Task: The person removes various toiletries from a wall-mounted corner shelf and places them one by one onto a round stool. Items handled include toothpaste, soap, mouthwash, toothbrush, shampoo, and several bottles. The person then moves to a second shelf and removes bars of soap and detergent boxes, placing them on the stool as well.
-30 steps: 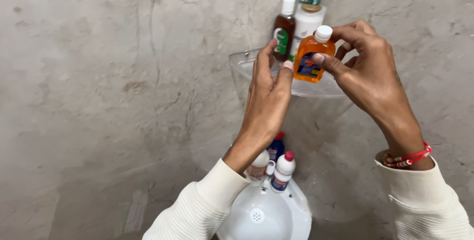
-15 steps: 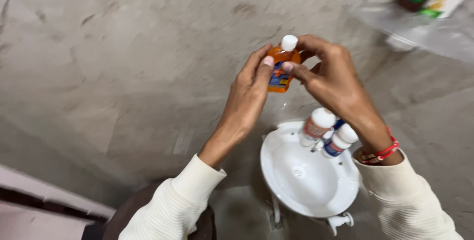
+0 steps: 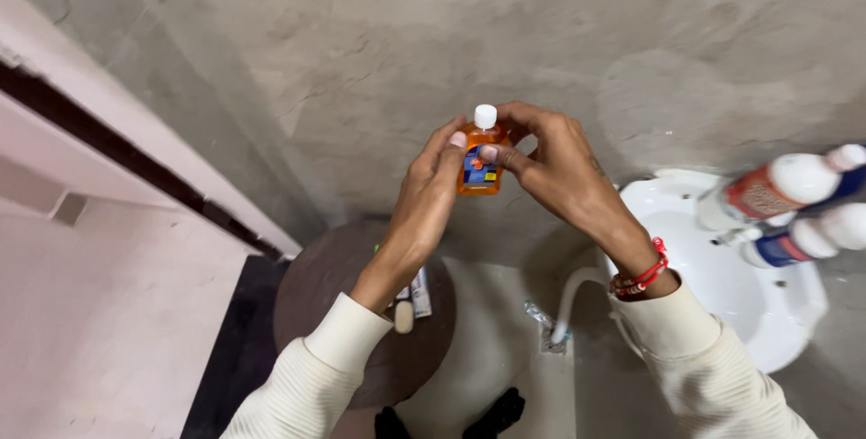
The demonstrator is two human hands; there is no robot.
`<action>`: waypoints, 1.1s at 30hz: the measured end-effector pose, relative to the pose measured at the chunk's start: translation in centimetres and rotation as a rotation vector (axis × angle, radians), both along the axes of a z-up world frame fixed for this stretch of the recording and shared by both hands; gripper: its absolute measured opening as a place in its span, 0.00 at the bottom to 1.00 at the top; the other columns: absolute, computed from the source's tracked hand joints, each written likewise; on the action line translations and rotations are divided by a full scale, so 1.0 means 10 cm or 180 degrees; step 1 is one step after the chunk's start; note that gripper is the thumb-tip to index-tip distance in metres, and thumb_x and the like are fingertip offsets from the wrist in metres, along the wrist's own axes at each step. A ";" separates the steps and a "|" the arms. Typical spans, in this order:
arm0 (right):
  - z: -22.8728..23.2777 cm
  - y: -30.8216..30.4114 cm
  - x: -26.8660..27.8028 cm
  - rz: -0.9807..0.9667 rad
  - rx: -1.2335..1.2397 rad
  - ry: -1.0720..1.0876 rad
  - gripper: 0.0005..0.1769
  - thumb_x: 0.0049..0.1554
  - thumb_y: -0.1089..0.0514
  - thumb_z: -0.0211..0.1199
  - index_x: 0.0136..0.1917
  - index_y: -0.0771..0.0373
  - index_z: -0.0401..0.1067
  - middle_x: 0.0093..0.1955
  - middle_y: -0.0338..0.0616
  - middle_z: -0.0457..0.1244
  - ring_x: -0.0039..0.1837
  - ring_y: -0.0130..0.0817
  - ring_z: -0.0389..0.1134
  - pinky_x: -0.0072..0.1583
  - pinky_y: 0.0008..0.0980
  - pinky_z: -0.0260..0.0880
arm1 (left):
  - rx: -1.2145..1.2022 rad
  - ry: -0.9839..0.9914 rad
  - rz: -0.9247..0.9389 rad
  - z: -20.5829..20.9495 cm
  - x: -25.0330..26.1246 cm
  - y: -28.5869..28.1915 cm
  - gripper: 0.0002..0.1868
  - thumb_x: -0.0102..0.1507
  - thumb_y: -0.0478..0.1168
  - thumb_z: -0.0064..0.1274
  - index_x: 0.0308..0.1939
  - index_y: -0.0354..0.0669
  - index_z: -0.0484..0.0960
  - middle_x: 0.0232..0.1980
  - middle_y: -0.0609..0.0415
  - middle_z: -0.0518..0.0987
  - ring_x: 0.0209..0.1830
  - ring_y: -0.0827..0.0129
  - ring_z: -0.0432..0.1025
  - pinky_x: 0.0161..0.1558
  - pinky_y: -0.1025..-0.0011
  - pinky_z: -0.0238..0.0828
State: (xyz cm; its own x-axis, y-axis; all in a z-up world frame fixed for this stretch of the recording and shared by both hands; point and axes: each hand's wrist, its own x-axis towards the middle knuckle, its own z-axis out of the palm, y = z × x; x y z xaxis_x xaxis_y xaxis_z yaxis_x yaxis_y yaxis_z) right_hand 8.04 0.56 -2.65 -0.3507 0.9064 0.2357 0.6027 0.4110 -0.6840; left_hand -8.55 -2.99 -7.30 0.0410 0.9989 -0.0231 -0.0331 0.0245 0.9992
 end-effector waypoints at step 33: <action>-5.33 0.49 -1.63 0.0584 -0.0879 -0.0046 0.17 0.49 0.66 0.71 0.54 0.65 0.78 0.49 0.51 0.72 0.51 0.42 0.74 0.55 0.39 0.73 | -0.1093 0.1018 0.0646 -5.37 -1.45 0.23 0.25 0.60 0.34 0.52 0.63 0.42 0.76 0.58 0.43 0.81 0.60 0.58 0.74 0.60 0.65 0.68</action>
State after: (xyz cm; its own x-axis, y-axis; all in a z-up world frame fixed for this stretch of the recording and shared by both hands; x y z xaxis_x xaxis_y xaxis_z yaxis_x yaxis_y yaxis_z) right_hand -8.26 5.42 -55.99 -0.5155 0.8568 -0.0164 0.5462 0.3137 -0.7767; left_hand -23.05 -0.66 -60.99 -0.2157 0.9186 -0.3310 0.2348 0.3779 0.8956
